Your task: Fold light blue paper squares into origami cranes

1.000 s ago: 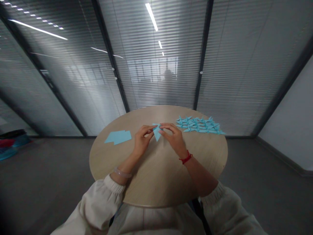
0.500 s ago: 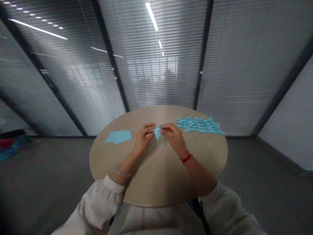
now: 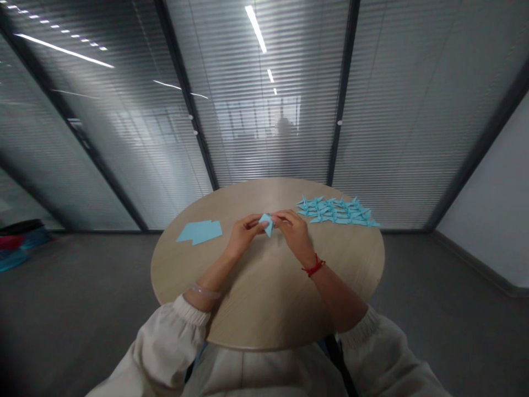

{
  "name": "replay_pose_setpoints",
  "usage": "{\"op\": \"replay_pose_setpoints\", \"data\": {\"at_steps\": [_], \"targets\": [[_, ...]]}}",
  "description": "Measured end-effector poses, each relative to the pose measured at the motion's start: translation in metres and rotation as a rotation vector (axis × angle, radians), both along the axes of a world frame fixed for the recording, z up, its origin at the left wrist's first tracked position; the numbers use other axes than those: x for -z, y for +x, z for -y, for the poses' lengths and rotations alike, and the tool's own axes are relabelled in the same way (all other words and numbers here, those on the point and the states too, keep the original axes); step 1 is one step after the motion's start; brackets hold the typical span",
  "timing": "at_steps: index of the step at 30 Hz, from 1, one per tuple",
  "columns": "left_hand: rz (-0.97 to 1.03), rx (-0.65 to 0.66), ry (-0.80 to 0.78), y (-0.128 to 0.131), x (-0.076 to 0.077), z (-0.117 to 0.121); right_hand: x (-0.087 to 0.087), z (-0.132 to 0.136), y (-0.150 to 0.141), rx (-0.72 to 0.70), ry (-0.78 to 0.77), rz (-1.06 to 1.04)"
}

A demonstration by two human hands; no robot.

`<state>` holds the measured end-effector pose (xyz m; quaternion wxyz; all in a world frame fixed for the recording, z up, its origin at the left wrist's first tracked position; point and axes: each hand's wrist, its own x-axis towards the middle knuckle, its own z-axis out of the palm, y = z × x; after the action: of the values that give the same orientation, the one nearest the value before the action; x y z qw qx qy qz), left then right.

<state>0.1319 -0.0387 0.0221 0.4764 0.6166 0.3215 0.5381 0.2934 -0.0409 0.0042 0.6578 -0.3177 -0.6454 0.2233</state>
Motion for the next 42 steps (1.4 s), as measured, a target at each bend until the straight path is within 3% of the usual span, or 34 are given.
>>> {"op": "replay_pose_setpoints", "data": {"at_steps": [5,12,17,22,29,35,42], "targets": [[0.092,-0.027,-0.111,-0.004,-0.001,0.001,0.003,0.000,0.001,-0.019,-0.074,-0.057],[0.202,0.075,-0.217,-0.005,-0.004,0.004,-0.001,0.004,0.003,0.040,0.099,0.098],[0.247,0.154,-0.248,-0.004,-0.001,0.004,0.005,-0.002,0.003,0.048,0.105,0.157],[0.219,0.113,-0.256,-0.004,0.002,0.002,0.007,-0.002,0.002,0.041,0.095,0.232],[0.080,-0.015,-0.157,-0.003,0.002,-0.001,0.008,-0.002,-0.004,-0.062,-0.148,0.014],[-0.179,-0.132,0.098,-0.003,0.002,-0.003,0.003,-0.003,-0.002,-0.074,-0.193,0.104],[-0.249,-0.040,0.105,-0.003,0.007,-0.006,0.001,-0.006,0.001,-0.031,-0.192,0.027]]}}
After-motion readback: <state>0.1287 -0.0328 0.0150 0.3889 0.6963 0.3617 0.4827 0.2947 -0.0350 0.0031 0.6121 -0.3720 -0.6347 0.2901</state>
